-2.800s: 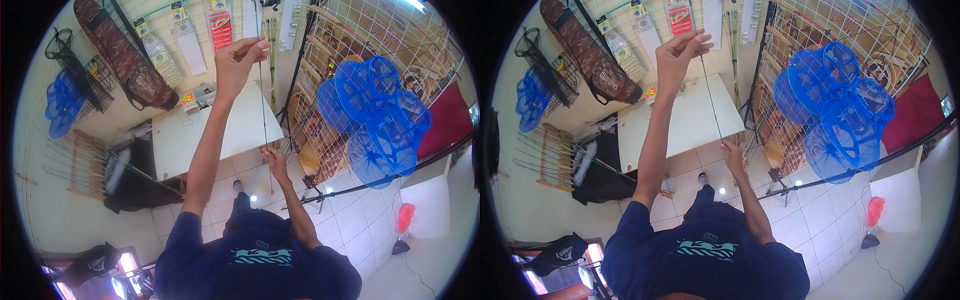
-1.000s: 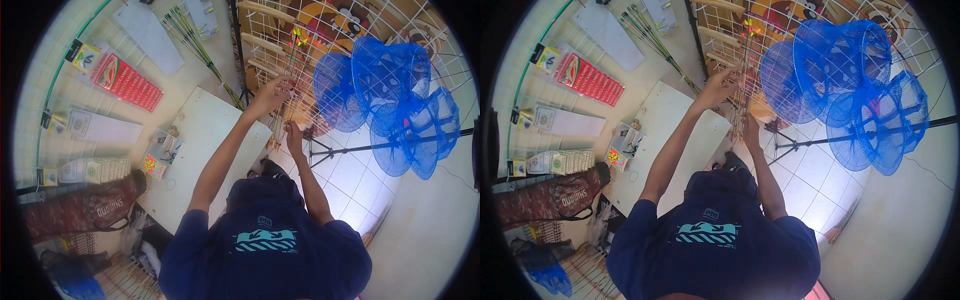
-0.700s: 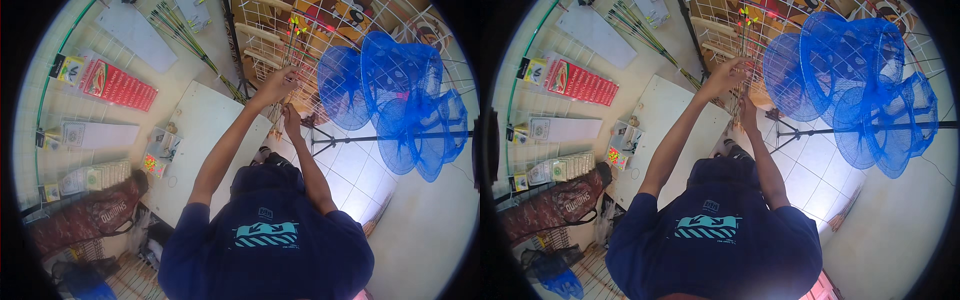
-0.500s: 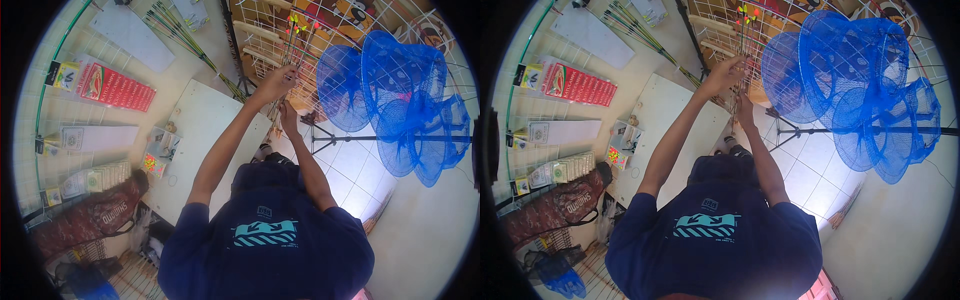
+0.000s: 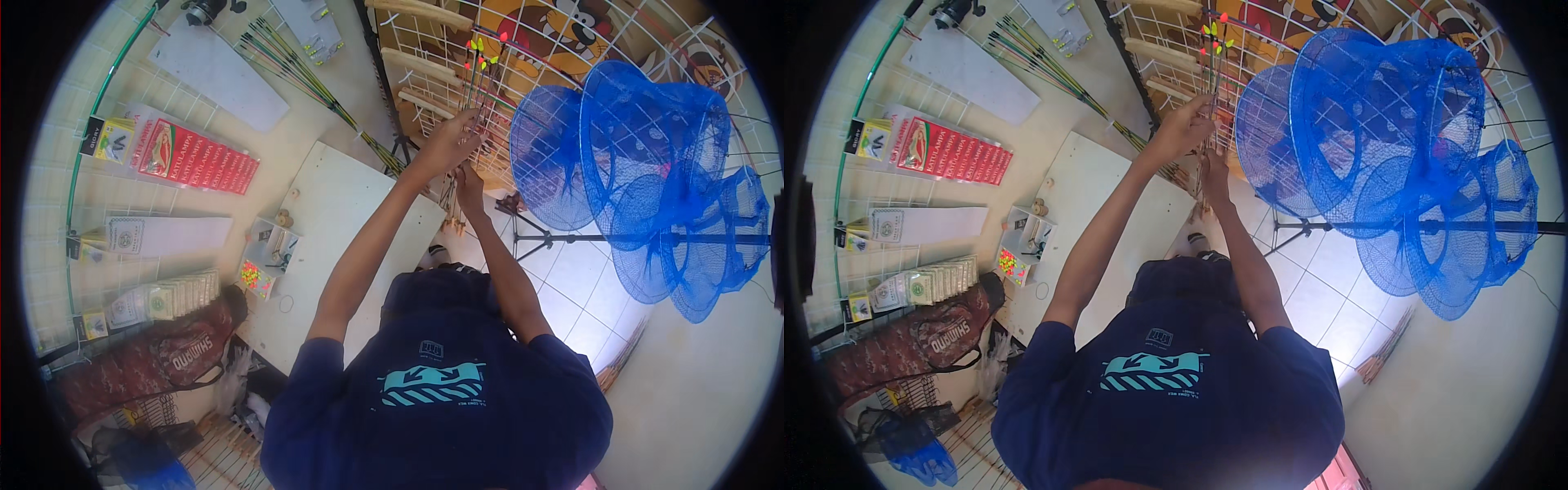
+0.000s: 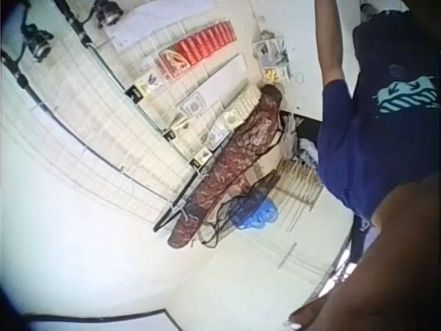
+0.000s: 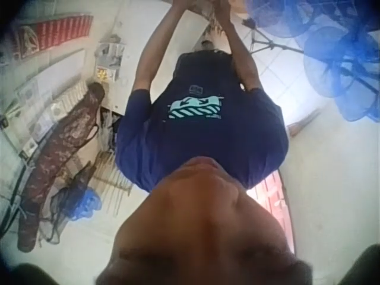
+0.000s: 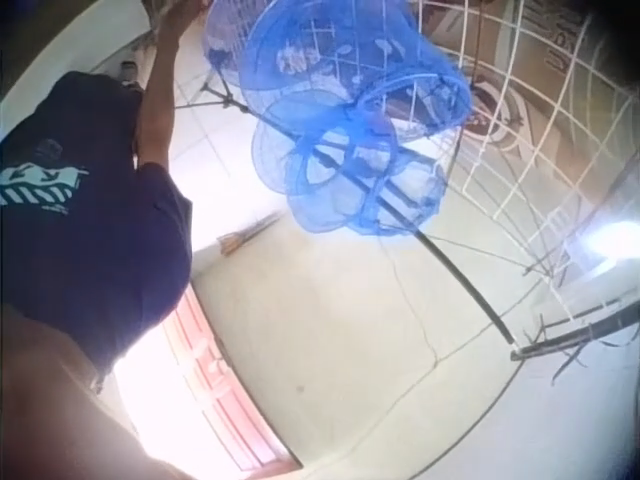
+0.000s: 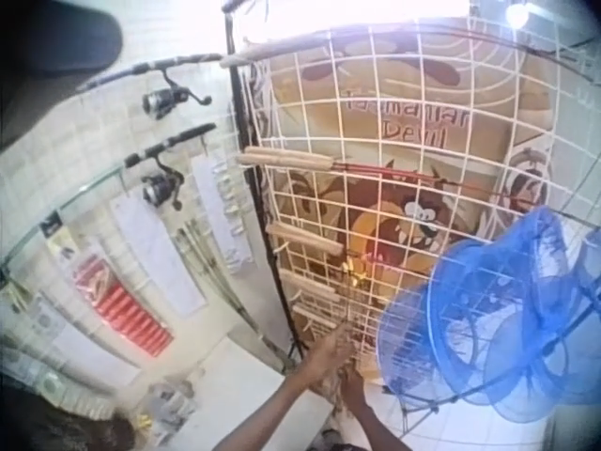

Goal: The recorder is assembling or repairing parts of a fishing rod by threading line and adjusting components.

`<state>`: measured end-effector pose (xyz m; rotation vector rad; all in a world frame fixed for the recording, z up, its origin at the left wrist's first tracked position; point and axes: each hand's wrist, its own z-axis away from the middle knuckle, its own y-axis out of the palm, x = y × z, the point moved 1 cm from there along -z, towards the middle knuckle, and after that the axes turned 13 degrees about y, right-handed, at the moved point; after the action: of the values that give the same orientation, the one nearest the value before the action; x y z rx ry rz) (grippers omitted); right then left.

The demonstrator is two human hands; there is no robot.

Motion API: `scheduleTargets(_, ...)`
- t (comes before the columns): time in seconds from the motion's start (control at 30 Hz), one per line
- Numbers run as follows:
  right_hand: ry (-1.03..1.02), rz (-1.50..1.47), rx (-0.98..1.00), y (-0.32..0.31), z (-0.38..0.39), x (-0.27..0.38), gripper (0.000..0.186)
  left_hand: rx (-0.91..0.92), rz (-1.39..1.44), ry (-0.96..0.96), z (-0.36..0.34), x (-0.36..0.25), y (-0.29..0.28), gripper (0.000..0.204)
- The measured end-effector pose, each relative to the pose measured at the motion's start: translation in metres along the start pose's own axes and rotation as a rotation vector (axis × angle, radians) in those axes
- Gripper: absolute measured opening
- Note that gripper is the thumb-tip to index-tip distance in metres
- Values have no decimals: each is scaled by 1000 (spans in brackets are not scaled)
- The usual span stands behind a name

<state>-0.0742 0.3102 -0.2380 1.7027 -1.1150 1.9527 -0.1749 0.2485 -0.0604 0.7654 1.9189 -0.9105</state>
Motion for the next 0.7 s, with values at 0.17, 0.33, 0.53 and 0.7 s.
scheduleTargets(0.17,-10,-23,-15,3,-20,-11,13,5,21,0,-4,2,-3,62)
scheduleTargets(0.33,-54,106,-16,9,-35,-19,16,9,52,-52,-5,11,-13,63)
scheduleTargets(0.53,-105,131,-123,15,-47,-16,21,-25,80,-66,-6,7,-19,61)
scheduleTargets(0.7,-41,63,-45,18,-48,-7,22,-55,38,-71,1,9,-25,60)
